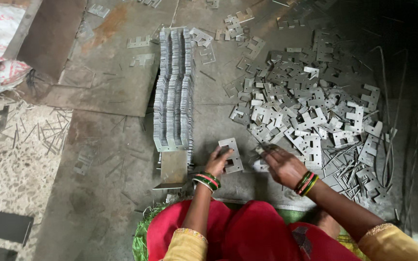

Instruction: The person sorts metal components by picking them up from the floor and stacking them into organized rows within a metal frame.

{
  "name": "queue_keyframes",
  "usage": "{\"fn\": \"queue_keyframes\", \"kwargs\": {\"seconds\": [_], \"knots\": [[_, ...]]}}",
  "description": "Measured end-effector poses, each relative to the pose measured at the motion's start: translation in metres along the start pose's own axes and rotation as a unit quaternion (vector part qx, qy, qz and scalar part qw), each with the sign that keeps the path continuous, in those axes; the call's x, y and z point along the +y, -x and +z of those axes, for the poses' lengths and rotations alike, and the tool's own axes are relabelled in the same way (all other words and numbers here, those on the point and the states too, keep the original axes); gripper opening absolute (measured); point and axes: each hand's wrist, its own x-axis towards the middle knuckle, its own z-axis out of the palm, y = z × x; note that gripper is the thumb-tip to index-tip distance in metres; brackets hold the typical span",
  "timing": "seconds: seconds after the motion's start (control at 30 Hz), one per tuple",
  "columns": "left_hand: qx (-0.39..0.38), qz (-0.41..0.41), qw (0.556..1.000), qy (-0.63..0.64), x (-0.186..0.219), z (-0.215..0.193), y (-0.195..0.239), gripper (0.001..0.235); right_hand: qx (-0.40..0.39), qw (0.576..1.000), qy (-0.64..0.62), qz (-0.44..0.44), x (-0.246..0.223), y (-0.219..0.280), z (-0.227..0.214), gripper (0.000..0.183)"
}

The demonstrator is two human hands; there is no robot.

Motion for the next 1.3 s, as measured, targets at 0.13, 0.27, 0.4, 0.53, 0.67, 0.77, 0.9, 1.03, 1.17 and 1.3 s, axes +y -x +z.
{"fn": "queue_keyframes", "kwargs": {"seconds": [0.13, 0.27, 0.4, 0.53, 0.67, 0.77, 0.9, 1.03, 1.17, 1.3], "knots": [[-0.026, -0.070, 0.987, -0.143, 0.023, 0.010, 0.024, 0.049, -0.001, 0.999, 0.024, -0.037, -0.009, -0.008, 0.019, 0.055], [-0.059, -0.039, 0.996, 0.059, 0.013, 0.014, 0.029, 0.052, -0.241, 0.969, 0.041, 0.022, -0.012, 0.000, 0.059, 0.060], [-0.071, -0.037, 0.989, 0.127, 0.020, 0.017, 0.038, 0.046, -0.089, 0.977, 0.145, -0.127, -0.001, 0.006, 0.090, 0.053], [-0.037, -0.071, 0.986, 0.148, 0.028, 0.024, 0.038, 0.041, -0.178, 0.973, 0.140, -0.051, 0.004, -0.006, 0.062, 0.043], [-0.018, -0.083, 0.984, 0.158, 0.038, 0.022, 0.041, 0.047, -0.179, 0.980, -0.012, 0.086, 0.002, -0.017, 0.014, 0.034], [-0.027, -0.150, 0.972, 0.178, 0.043, 0.027, 0.042, 0.054, 0.127, 0.970, -0.011, -0.206, 0.008, -0.020, -0.001, 0.049], [-0.091, -0.223, 0.957, 0.163, 0.047, 0.046, 0.047, 0.062, -0.147, 0.978, 0.035, 0.143, 0.057, -0.067, 0.018, 0.067], [-0.050, -0.169, 0.971, 0.158, 0.059, 0.049, 0.057, 0.054, -0.088, 0.977, -0.007, 0.192, 0.107, -0.104, 0.033, 0.084], [-0.036, -0.150, 0.967, 0.201, 0.069, 0.050, 0.065, 0.049, -0.159, 0.965, 0.029, 0.207, 0.106, -0.091, 0.045, 0.090], [-0.046, -0.119, 0.972, 0.198, 0.079, 0.059, 0.069, 0.043, -0.191, 0.965, 0.081, 0.162, 0.081, -0.054, 0.048, 0.089]]}}
